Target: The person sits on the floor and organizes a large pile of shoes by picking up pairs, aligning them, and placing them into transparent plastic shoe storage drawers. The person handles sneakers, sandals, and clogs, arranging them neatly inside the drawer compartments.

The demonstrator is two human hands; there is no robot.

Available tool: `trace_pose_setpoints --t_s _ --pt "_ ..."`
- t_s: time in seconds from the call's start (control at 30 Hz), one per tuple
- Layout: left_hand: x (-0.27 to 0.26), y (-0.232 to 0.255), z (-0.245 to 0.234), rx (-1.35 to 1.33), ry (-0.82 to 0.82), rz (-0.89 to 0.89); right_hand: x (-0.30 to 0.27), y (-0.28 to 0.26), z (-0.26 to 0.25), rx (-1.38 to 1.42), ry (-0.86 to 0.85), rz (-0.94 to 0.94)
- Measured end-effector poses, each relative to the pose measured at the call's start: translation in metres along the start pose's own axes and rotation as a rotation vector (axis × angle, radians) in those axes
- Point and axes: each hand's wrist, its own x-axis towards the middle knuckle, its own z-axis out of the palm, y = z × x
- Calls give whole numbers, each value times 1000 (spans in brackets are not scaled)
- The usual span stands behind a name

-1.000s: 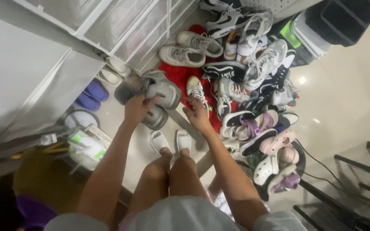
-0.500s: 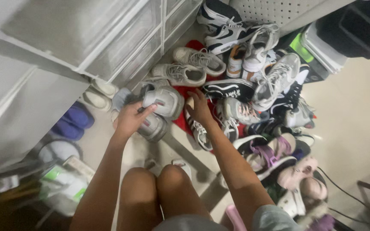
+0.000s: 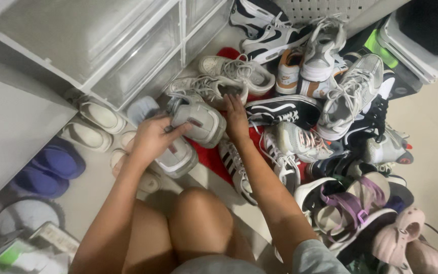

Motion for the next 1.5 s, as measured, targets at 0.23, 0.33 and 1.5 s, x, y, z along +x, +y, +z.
trace_pose_setpoints --t_s 0.23,0.33,1.5 --pt "1 -3 3 -67 -41 -95 15 20 7 -542 67 -109" --pt "-2 -2 1 -64 -27 -101 29 25 0 -591 -83 -108" --pt "283 137 114 608 -99 807 -79 -10 -234 816 775 710"
